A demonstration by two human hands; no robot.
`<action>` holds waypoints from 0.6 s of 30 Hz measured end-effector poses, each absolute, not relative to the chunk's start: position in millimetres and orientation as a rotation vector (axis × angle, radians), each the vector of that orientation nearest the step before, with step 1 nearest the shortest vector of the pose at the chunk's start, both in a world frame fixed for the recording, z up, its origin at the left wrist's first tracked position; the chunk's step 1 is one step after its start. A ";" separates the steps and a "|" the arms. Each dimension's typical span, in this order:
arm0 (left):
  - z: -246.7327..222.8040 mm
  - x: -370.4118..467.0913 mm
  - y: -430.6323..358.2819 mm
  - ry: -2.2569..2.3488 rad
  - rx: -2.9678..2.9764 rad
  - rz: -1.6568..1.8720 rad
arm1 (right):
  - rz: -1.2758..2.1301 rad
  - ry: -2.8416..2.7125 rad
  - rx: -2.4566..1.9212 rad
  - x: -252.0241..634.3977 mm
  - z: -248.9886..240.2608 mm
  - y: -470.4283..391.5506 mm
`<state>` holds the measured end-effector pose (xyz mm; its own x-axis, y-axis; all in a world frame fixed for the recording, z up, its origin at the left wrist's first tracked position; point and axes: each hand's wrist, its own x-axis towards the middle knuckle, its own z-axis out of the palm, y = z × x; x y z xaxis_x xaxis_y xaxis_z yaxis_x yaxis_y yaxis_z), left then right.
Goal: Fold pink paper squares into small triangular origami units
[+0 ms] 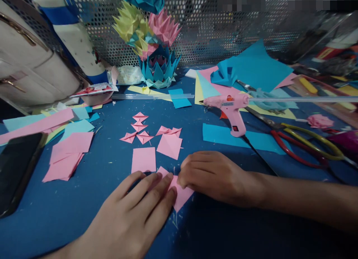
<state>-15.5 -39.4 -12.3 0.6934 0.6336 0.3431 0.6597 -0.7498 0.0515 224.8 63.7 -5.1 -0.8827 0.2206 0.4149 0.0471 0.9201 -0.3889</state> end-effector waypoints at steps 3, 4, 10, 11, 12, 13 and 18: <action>-12.7 -15.5 -38.9 -1.089 -2.818 -0.526 | 0.519 -2.620 -0.177 224.9 -5.4 64.5; -12.7 -15.2 -38.4 -1.088 -2.814 -0.526 | 0.522 -2.616 -0.175 224.9 -5.3 64.8; -13.2 -14.8 -35.5 -1.089 -2.823 -0.520 | 0.441 -2.646 -0.151 225.4 0.2 65.2; -13.4 -15.2 -35.3 -1.115 -2.838 -0.525 | 0.375 -2.661 -0.141 225.7 1.9 65.1; -13.5 -15.6 -35.1 -1.143 -2.855 -0.536 | 0.295 -2.675 -0.122 225.9 3.6 65.0; -13.4 -15.8 -34.8 -1.167 -2.872 -0.551 | 0.210 -2.677 -0.096 226.0 5.2 65.0; -10.5 -15.1 -32.7 -1.200 -2.889 -0.632 | -0.059 -2.643 0.017 224.4 11.1 64.9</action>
<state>-15.1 -32.7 -10.5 0.6393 0.6900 0.3393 0.6702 -0.7164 0.1941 224.4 64.9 11.1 -0.8785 -0.0225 0.4773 -0.0011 0.9990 0.0450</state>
